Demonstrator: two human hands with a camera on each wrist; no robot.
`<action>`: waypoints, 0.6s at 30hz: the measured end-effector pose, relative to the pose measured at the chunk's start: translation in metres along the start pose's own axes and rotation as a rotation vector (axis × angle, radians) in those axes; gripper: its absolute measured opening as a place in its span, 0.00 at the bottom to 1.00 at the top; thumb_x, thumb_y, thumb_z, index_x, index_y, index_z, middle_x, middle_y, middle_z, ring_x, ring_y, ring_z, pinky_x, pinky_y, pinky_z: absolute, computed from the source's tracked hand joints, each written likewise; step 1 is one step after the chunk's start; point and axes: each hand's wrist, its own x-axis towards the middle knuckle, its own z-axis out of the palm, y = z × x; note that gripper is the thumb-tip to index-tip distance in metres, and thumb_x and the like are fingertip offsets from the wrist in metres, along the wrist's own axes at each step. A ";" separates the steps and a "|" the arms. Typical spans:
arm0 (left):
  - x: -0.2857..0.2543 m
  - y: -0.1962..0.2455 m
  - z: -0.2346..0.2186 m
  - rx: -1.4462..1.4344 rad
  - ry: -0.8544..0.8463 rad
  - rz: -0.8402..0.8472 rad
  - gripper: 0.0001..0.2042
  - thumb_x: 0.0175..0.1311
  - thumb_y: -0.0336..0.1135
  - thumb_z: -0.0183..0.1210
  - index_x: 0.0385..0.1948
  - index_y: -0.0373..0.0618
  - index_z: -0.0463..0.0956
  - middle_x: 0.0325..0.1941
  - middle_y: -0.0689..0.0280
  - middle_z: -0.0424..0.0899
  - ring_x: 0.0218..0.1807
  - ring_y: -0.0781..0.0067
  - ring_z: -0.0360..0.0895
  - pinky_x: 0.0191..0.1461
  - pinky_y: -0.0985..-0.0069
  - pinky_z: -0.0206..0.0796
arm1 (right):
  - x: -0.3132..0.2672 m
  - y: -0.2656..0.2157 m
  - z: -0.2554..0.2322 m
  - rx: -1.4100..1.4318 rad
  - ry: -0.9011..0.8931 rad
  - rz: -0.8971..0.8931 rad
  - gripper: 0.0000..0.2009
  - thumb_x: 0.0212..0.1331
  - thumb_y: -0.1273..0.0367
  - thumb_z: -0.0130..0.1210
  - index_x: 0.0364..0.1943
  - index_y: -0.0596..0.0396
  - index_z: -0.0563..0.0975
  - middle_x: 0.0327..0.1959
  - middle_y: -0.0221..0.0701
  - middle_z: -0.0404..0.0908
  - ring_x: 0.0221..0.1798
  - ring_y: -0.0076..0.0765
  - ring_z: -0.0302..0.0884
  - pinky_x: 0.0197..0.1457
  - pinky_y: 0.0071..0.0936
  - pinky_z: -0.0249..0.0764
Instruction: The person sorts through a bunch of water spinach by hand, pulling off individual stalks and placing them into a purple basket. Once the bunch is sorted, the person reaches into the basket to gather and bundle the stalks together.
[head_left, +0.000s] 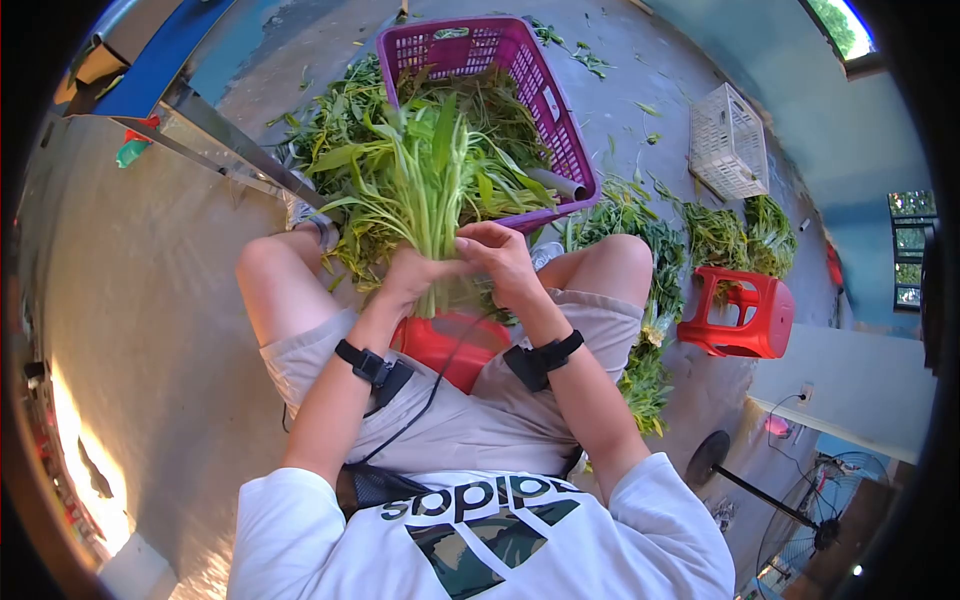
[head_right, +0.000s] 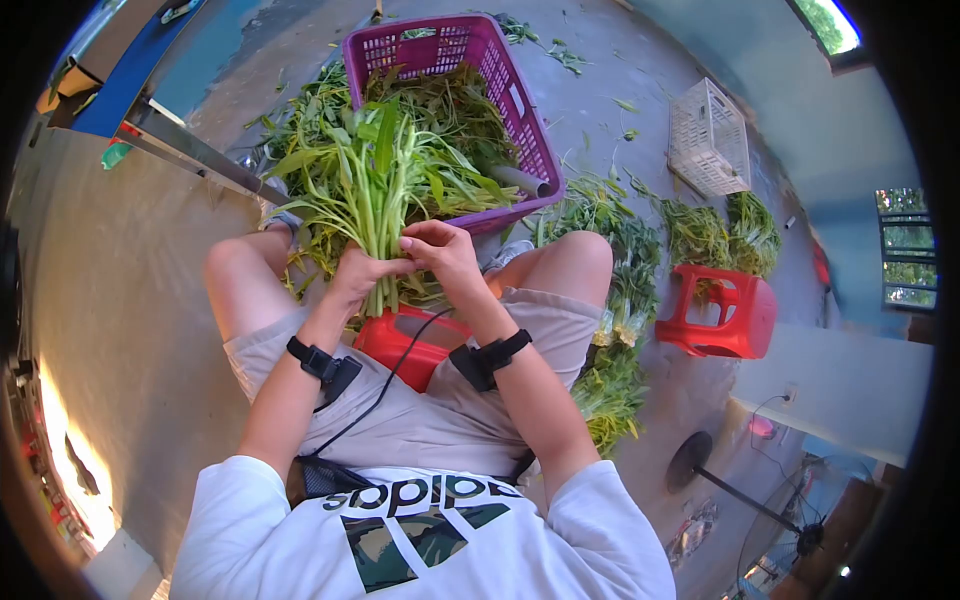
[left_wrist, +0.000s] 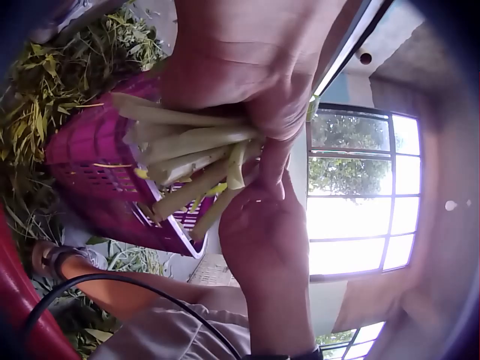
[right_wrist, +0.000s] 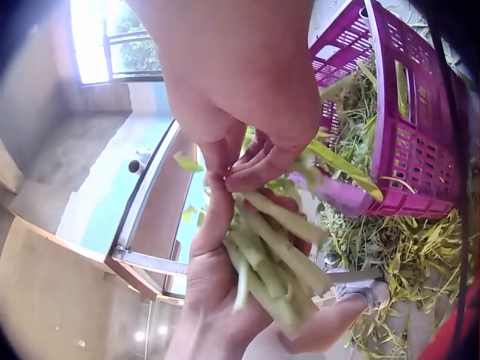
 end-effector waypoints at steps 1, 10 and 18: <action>0.000 0.000 -0.002 -0.030 0.004 -0.043 0.18 0.53 0.27 0.76 0.46 0.41 0.81 0.43 0.70 0.86 0.40 0.79 0.82 0.44 0.77 0.76 | 0.000 -0.001 -0.001 0.034 -0.007 0.008 0.11 0.64 0.71 0.66 0.48 0.58 0.83 0.40 0.29 0.87 0.41 0.22 0.83 0.41 0.22 0.81; -0.016 0.079 -0.032 -0.429 0.005 0.052 0.22 0.57 0.27 0.68 0.54 0.40 0.73 0.38 0.67 0.79 0.33 0.72 0.81 0.45 0.72 0.78 | 0.016 -0.089 -0.061 0.123 0.098 -0.087 0.12 0.71 0.66 0.58 0.50 0.60 0.81 0.41 0.36 0.87 0.40 0.35 0.88 0.44 0.31 0.85; 0.020 0.061 -0.063 -0.123 0.287 -0.039 0.14 0.58 0.26 0.68 0.46 0.38 0.77 0.32 0.64 0.82 0.30 0.71 0.82 0.35 0.77 0.76 | 0.111 -0.103 -0.114 -0.556 0.125 -0.024 0.15 0.67 0.64 0.61 0.49 0.62 0.84 0.39 0.38 0.88 0.39 0.33 0.87 0.44 0.30 0.82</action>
